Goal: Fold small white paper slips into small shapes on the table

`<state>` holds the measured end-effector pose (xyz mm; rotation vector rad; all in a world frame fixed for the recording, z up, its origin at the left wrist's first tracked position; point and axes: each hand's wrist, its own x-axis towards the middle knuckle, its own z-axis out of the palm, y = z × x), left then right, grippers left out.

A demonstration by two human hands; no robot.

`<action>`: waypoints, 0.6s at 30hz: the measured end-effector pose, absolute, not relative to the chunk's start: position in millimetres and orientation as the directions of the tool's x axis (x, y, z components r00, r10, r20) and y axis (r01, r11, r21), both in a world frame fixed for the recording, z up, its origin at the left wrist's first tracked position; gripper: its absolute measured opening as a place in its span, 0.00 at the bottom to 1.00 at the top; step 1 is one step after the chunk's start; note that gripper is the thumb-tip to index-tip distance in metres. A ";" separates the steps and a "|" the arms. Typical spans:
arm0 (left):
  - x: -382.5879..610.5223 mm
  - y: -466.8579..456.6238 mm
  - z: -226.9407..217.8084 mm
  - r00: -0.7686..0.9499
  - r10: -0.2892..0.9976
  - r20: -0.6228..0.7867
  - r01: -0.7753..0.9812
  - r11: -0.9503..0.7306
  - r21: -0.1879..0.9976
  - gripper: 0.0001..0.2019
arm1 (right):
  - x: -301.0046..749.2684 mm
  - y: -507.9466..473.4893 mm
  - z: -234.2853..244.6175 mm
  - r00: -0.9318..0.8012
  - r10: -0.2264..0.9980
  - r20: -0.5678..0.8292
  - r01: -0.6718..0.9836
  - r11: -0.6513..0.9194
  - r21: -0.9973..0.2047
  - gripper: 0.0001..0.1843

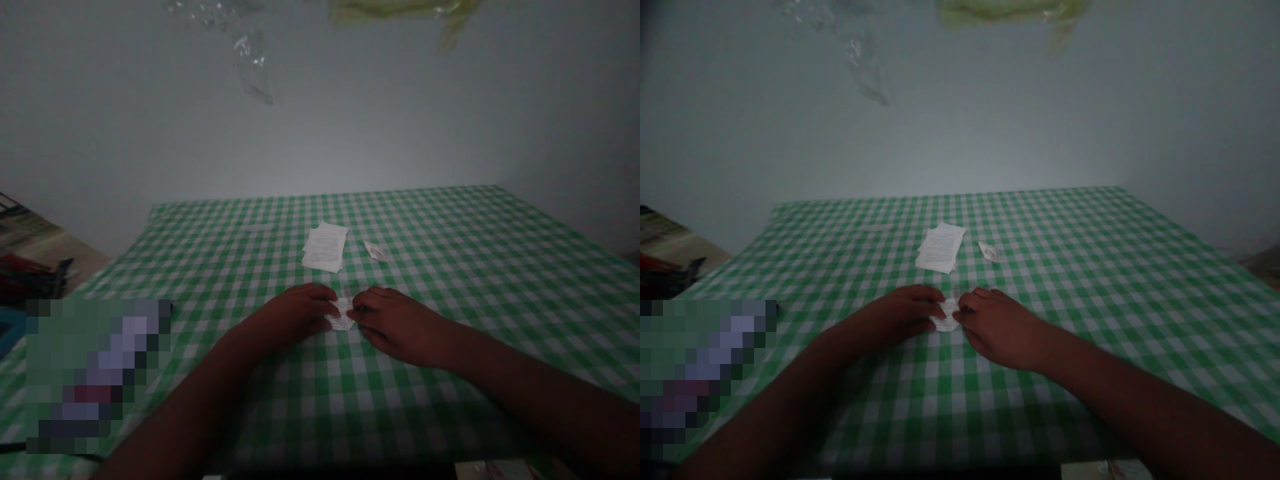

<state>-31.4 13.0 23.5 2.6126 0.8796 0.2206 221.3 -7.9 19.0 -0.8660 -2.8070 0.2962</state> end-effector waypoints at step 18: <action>-19.6 5.8 30.6 0.753 0.656 0.042 0.623 -0.732 0.276 0.06 | 226.6 -12.6 25.9 -0.856 0.510 0.084 0.487 0.850 -0.200 0.19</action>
